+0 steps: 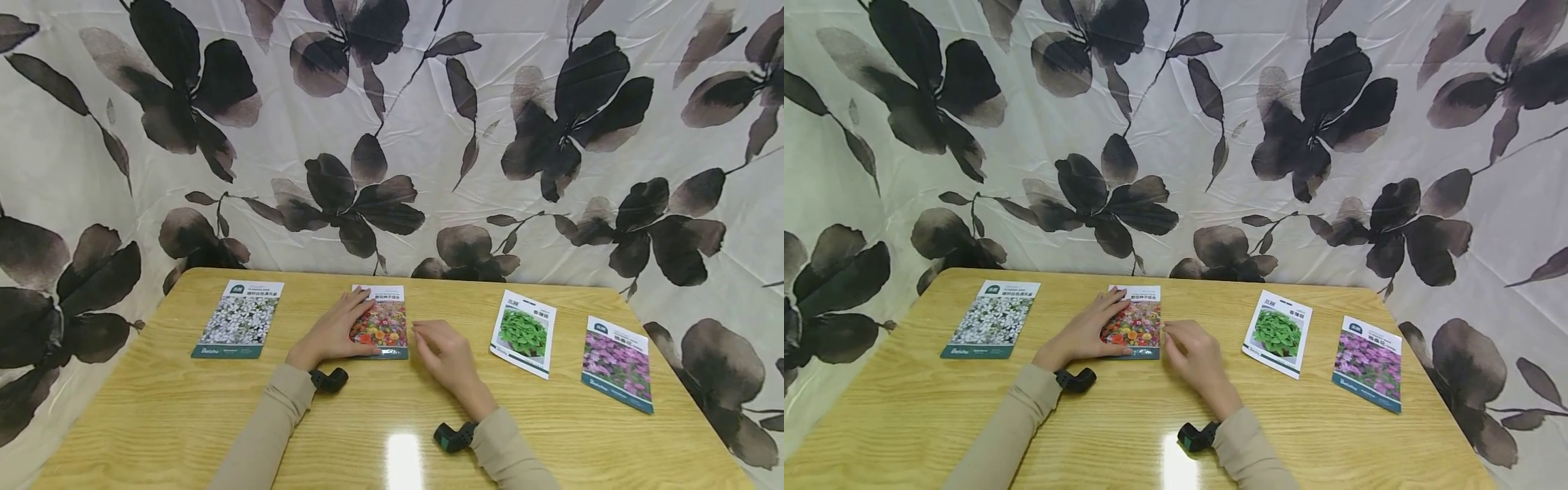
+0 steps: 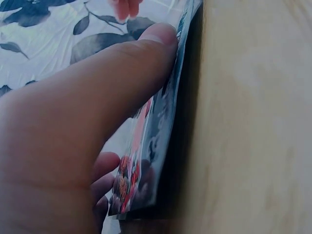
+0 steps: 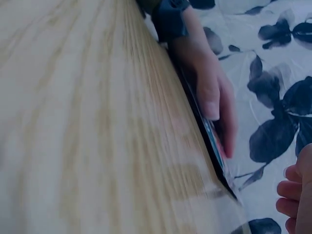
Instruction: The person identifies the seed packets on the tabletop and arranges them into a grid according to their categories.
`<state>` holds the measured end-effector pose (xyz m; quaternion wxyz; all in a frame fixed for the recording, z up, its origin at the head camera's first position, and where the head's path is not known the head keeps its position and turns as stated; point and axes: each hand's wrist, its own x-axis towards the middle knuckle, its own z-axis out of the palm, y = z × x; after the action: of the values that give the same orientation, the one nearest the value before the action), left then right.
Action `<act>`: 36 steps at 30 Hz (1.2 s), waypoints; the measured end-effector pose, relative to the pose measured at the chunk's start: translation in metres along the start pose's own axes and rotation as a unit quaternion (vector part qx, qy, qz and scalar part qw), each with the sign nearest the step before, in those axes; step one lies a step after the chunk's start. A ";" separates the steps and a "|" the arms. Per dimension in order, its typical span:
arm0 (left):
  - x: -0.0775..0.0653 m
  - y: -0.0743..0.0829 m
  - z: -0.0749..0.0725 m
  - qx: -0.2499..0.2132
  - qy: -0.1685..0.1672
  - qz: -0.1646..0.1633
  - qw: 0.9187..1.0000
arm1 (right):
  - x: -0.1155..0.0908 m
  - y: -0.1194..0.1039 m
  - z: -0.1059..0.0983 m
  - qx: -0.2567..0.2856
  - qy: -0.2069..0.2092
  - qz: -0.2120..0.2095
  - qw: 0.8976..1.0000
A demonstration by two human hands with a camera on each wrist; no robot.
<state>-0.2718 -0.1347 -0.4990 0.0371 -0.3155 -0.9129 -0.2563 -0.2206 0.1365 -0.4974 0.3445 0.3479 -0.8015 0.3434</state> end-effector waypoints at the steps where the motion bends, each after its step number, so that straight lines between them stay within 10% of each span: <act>1: 0.000 0.000 -0.001 -0.001 0.000 -0.001 1.000 | 0.000 0.002 -0.002 -0.003 0.003 0.002 1.000; 13: 0.000 0.001 -0.002 0.008 -0.010 -0.014 1.000 | -0.004 0.028 -0.038 -0.041 0.047 0.034 0.998; 25: -0.001 0.000 -0.002 0.005 -0.006 -0.008 1.000 | -0.011 0.062 -0.088 -0.076 0.047 0.158 0.983; 36: 0.000 0.000 0.000 0.006 -0.005 -0.016 1.000 | -0.019 0.078 -0.134 -0.065 -0.157 0.360 0.917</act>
<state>-0.2718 -0.1347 -0.4993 0.0300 -0.3016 -0.9198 -0.2494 -0.2303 0.2896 -0.4663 0.0893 0.0619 -0.9369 0.3324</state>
